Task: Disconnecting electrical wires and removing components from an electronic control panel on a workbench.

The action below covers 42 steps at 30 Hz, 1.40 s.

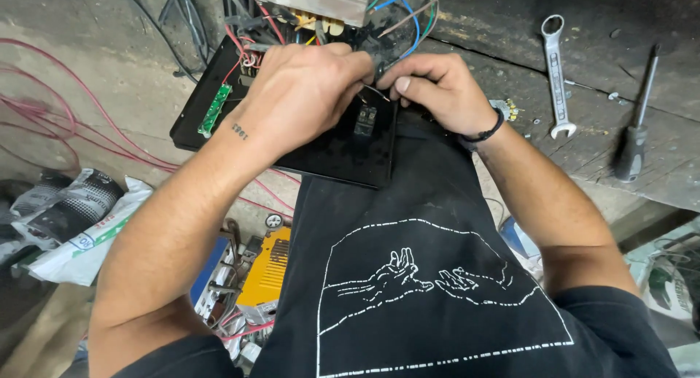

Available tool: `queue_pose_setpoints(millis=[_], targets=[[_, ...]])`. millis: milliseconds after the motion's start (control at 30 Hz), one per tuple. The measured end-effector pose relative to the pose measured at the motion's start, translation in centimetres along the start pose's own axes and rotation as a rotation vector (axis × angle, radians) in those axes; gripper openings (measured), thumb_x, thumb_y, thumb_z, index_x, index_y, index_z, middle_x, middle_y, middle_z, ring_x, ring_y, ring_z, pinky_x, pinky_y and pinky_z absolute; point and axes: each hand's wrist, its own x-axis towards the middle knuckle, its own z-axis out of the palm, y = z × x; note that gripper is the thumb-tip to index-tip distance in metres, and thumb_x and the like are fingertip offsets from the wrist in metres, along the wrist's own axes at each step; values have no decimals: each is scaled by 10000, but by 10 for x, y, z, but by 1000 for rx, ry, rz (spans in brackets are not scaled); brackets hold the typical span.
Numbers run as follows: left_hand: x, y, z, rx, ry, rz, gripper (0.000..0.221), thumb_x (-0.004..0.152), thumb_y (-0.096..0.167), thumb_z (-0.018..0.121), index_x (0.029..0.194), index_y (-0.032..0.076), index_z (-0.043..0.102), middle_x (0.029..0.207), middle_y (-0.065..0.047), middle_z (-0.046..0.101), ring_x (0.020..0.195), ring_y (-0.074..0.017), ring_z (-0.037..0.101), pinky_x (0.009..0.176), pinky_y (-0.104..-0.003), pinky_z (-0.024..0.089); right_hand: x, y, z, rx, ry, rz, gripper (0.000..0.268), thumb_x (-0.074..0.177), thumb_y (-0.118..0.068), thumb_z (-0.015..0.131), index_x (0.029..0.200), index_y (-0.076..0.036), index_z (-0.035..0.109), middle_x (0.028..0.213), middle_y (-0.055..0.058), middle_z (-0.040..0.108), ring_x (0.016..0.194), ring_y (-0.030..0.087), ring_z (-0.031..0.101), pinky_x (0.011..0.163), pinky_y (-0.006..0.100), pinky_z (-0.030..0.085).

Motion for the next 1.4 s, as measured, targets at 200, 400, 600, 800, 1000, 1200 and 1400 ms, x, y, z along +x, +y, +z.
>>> queue_pose_setpoints(millis=[200,400,600,800,1000,1200,1400], targets=[[3,1,-5,-51,-62,-18,59,993,180,618,967,148,576,852,-58,698,737,-432,667,523,-568,461,7,-4,-4,-102,-116,-12,160,1004,-190,712,1077,-51,747,951,16,742,867,61,639,794,213,504],[-2,-5,-4,-91,-121,-160,94,985,231,670,1023,168,612,821,-103,721,787,-464,667,592,-604,469,13,-6,-5,-66,-182,33,190,1006,-202,697,1080,-35,747,963,6,745,880,48,635,811,206,513],[-3,-8,-3,-308,-117,-175,41,968,201,711,992,196,678,753,-41,721,781,-383,686,696,-500,476,14,0,-8,-45,-219,71,170,993,-199,709,1079,-54,731,990,-3,734,894,48,625,827,205,498],[-7,-18,-9,-480,-256,-147,263,942,82,647,1148,219,738,840,3,765,785,-228,717,708,-377,480,7,15,-7,-71,-218,-43,202,998,-215,705,1113,-49,703,1018,42,740,927,114,681,847,242,538],[-2,-20,-6,-432,-201,-131,278,933,75,640,1139,217,762,998,-13,795,999,-304,721,804,-420,486,5,22,-3,-159,-141,-212,207,1046,-235,653,1100,-38,685,983,71,632,906,177,599,837,303,465],[-5,-21,13,-248,-167,-85,314,890,86,637,1132,241,764,889,-74,769,835,-400,700,693,-542,505,8,24,-1,-201,-113,-252,258,1047,-284,642,1081,-34,693,970,81,643,897,198,614,817,320,467],[-4,-23,7,-347,-182,-114,248,928,95,636,1117,212,745,898,-44,769,856,-375,701,709,-497,495,8,30,-4,-199,-125,-220,226,1047,-250,655,1102,-35,695,978,72,657,892,181,613,817,309,468]])
